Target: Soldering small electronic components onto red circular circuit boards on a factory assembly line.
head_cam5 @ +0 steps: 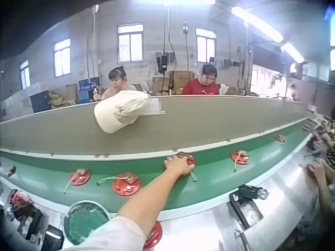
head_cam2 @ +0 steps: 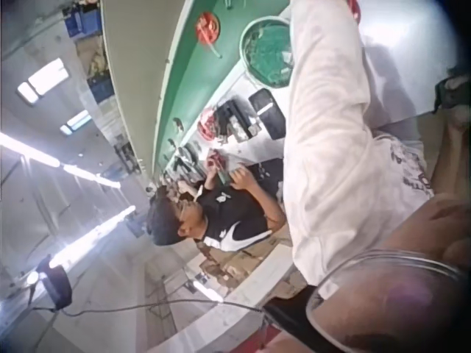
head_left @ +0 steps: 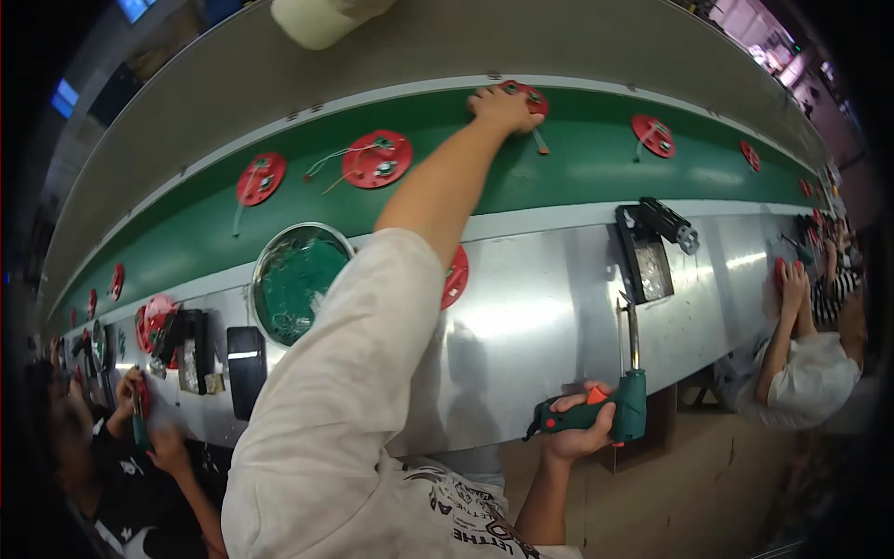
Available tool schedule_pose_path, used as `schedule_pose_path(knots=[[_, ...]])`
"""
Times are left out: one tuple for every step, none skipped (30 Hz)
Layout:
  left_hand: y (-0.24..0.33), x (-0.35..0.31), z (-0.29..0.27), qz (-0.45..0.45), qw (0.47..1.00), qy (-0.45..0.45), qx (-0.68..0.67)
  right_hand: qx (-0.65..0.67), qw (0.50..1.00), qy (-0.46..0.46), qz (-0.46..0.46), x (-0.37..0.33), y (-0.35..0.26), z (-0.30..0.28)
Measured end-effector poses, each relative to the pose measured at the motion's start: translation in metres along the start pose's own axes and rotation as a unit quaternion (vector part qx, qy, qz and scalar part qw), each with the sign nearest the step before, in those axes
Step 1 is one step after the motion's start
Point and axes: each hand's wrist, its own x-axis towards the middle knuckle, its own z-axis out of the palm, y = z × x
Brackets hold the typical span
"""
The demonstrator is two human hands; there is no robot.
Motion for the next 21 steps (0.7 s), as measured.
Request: schedule_pose_path(knots=[[-0.003,0.002,0.002,0.012,0.999,0.011,-0.028,0.011,1.0,-0.01,-0.011,0.001,0.004,-0.004],[-0.007,0.002,0.004,0.023,0.998,0.023,-0.056,0.017,1.0,-0.023,-0.004,0.002,0.005,-0.007],[-0.005,-0.002,0.005,0.034,0.998,0.021,-0.058,0.015,1.0,-0.017,-0.015,0.003,0.004,-0.01],[-0.008,-0.005,0.005,0.041,0.997,0.022,-0.061,0.016,0.999,-0.016,-0.026,0.005,0.004,-0.015],[-0.014,-0.011,0.005,0.039,0.994,0.018,-0.101,0.019,0.999,-0.025,-0.017,0.006,0.01,-0.022],[-0.019,-0.023,0.002,0.031,0.994,0.023,-0.099,0.023,0.999,-0.033,-0.015,0.006,0.008,-0.017],[-0.025,-0.037,0.0,0.056,0.993,0.007,-0.106,0.014,1.0,-0.008,-0.017,0.006,0.004,-0.008],[-0.031,-0.048,-0.005,0.08,0.99,-0.008,-0.114,0.005,1.0,0.016,-0.02,0.006,0.002,-0.001],[-0.045,-0.057,-0.012,0.11,0.984,-0.033,-0.136,0.017,1.0,0.022,-0.015,0.005,0.003,0.001],[-0.057,-0.067,-0.018,0.1,0.985,-0.026,-0.136,0.02,1.0,0.01,-0.013,0.004,0.003,0.006],[-0.06,-0.086,-0.024,0.132,0.979,-0.022,-0.15,0.024,1.0,-0.007,-0.01,0.003,0.002,0.007],[-0.056,-0.116,-0.038,0.17,0.971,-0.022,-0.165,0.025,0.999,-0.018,-0.009,0.002,0.0,0.006],[-0.059,-0.146,-0.056,0.214,0.942,-0.076,-0.245,0.031,0.999,0.002,0.014,0.001,-0.003,0.009],[-0.055,-0.19,-0.06,0.289,0.931,-0.002,-0.225,0.028,1.0,0.006,0.013,0.0,-0.006,0.003],[-0.059,-0.234,-0.064,0.355,0.91,0.077,-0.201,0.031,1.0,0.0,0.008,0.001,-0.006,0.004],[-0.067,-0.287,-0.074,0.352,0.903,0.076,-0.234,0.031,0.999,-0.006,0.005,-0.001,-0.009,0.002],[-0.08,-0.323,-0.06,0.341,0.907,0.056,-0.242,0.028,0.999,-0.013,0.017,-0.003,-0.012,0.006],[-0.095,-0.357,-0.044,0.36,0.893,0.096,-0.251,0.028,0.999,-0.017,0.016,-0.001,-0.01,0.009],[-0.11,-0.39,-0.047,0.351,0.905,0.075,-0.228,0.037,0.999,-0.018,0.007,0.0,-0.007,0.007],[-0.13,-0.413,-0.043,0.35,0.906,0.077,-0.224,0.047,0.999,-0.024,0.001,-0.002,-0.006,0.007],[-0.147,-0.428,-0.033,0.352,0.906,0.077,-0.223,0.045,0.998,-0.041,0.01,-0.004,-0.008,0.008]])
